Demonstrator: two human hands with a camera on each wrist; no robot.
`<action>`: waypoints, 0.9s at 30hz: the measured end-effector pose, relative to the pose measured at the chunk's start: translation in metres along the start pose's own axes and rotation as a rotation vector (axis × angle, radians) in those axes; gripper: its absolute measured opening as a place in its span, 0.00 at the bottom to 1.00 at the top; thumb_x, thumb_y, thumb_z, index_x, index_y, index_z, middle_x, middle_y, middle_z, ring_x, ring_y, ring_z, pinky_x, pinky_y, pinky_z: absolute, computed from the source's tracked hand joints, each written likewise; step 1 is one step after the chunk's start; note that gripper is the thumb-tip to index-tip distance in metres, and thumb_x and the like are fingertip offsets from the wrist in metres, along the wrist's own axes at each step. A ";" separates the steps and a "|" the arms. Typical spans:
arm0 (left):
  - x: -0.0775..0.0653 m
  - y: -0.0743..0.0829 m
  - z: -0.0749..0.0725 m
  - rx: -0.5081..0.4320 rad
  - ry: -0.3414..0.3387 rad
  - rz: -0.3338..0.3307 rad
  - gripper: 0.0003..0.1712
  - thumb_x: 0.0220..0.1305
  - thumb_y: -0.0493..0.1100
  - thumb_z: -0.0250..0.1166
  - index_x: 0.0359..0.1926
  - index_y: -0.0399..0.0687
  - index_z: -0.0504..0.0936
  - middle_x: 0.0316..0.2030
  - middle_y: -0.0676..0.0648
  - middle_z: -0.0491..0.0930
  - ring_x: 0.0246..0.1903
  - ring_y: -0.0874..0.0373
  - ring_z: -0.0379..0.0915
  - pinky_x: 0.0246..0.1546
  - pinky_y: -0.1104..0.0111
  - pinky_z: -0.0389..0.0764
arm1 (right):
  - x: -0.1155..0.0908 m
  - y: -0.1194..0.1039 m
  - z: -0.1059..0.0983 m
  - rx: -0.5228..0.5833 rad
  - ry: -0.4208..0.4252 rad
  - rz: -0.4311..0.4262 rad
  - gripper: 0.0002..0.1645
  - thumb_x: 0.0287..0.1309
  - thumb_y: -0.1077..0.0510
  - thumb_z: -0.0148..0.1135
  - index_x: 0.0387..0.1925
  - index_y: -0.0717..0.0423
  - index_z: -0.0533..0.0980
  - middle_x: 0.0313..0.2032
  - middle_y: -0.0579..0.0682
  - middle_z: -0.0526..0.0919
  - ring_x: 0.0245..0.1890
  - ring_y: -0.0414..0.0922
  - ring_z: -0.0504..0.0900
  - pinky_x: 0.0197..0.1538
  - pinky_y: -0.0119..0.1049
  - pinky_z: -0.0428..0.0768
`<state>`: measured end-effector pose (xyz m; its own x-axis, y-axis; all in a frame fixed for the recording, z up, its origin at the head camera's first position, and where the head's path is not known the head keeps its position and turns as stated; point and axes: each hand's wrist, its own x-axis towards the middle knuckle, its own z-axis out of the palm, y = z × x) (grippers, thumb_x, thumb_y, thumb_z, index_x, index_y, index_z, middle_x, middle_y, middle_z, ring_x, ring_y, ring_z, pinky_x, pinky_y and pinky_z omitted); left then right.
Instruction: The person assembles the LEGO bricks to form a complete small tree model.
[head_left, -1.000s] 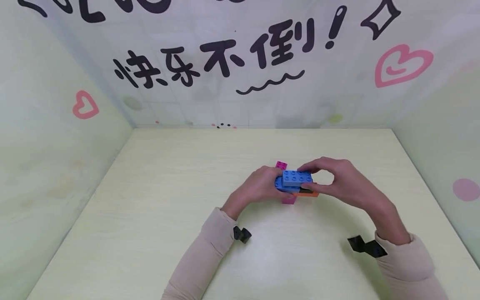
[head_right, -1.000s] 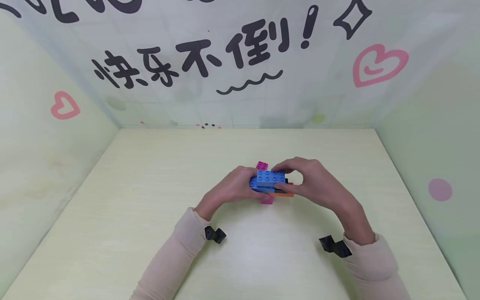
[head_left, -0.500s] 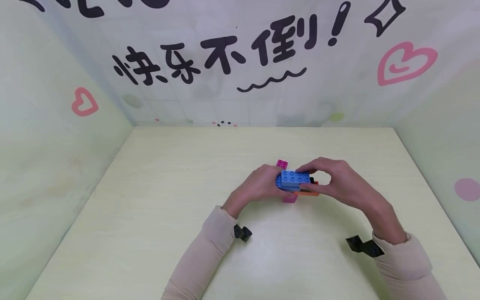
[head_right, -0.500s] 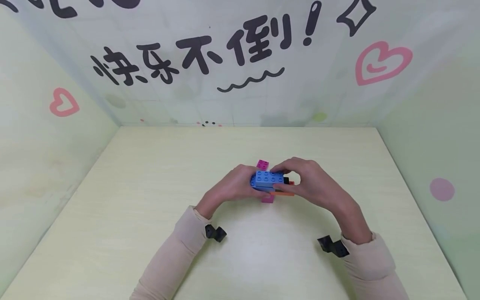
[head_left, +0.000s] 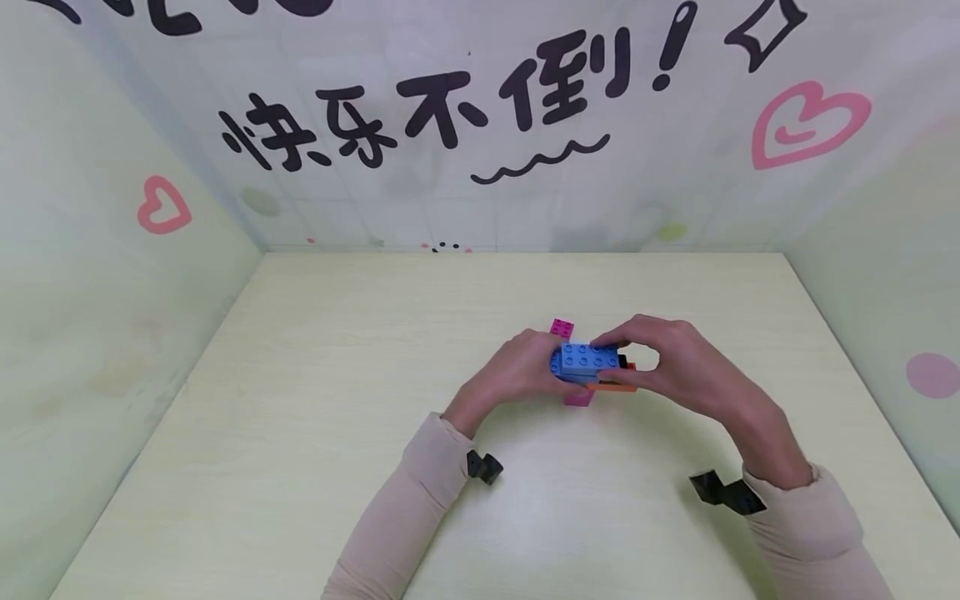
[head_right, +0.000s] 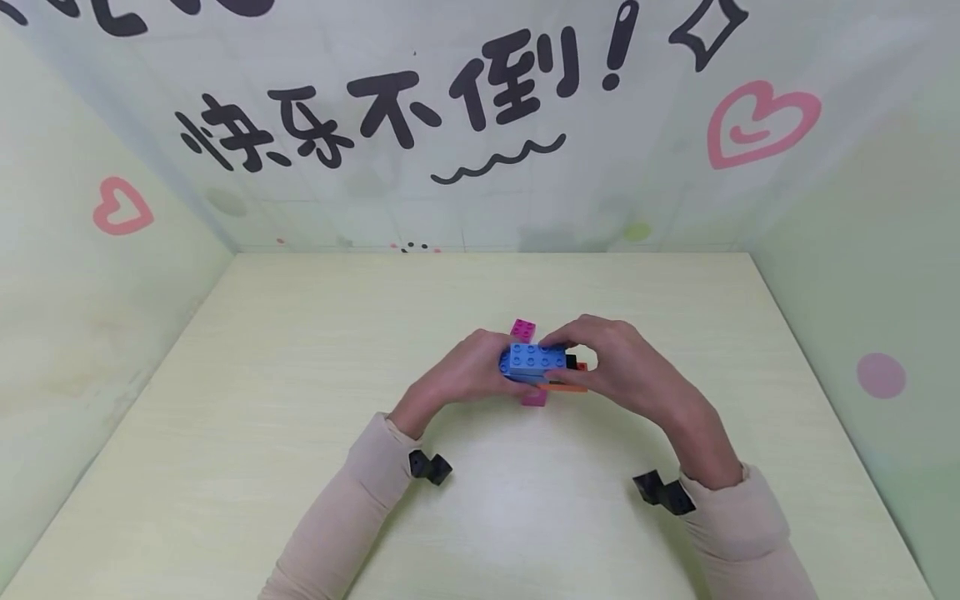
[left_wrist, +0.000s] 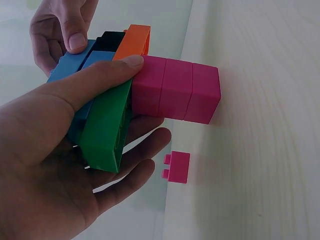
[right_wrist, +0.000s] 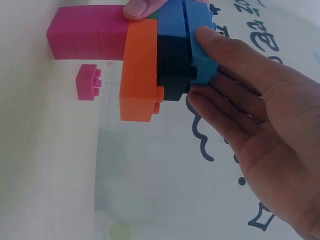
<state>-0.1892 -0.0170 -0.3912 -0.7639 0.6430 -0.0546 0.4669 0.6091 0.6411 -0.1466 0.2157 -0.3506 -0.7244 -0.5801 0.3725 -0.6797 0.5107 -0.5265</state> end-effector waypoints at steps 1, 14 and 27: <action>0.000 0.000 0.000 -0.001 -0.001 -0.002 0.29 0.49 0.59 0.77 0.46 0.48 0.81 0.32 0.58 0.79 0.31 0.64 0.75 0.32 0.74 0.75 | 0.000 0.000 0.000 -0.002 0.001 0.000 0.29 0.38 0.63 0.82 0.47 0.49 0.83 0.42 0.37 0.83 0.42 0.35 0.81 0.44 0.24 0.75; -0.019 0.005 -0.035 -0.146 0.072 0.229 0.23 0.55 0.52 0.75 0.50 0.48 0.82 0.41 0.58 0.80 0.42 0.64 0.73 0.44 0.63 0.77 | 0.002 0.000 0.000 0.049 -0.039 0.019 0.28 0.43 0.64 0.79 0.49 0.50 0.82 0.43 0.38 0.83 0.44 0.37 0.81 0.44 0.26 0.76; -0.017 0.008 -0.036 -0.103 0.097 0.220 0.20 0.56 0.51 0.74 0.47 0.47 0.85 0.37 0.59 0.80 0.38 0.63 0.73 0.43 0.65 0.77 | -0.001 0.004 -0.005 0.067 -0.065 0.080 0.27 0.47 0.61 0.77 0.52 0.48 0.81 0.45 0.37 0.83 0.46 0.37 0.80 0.47 0.27 0.76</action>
<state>-0.1881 -0.0397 -0.3579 -0.6906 0.7041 0.1656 0.5827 0.4059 0.7041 -0.1492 0.2214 -0.3487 -0.7654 -0.5803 0.2783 -0.6093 0.5142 -0.6036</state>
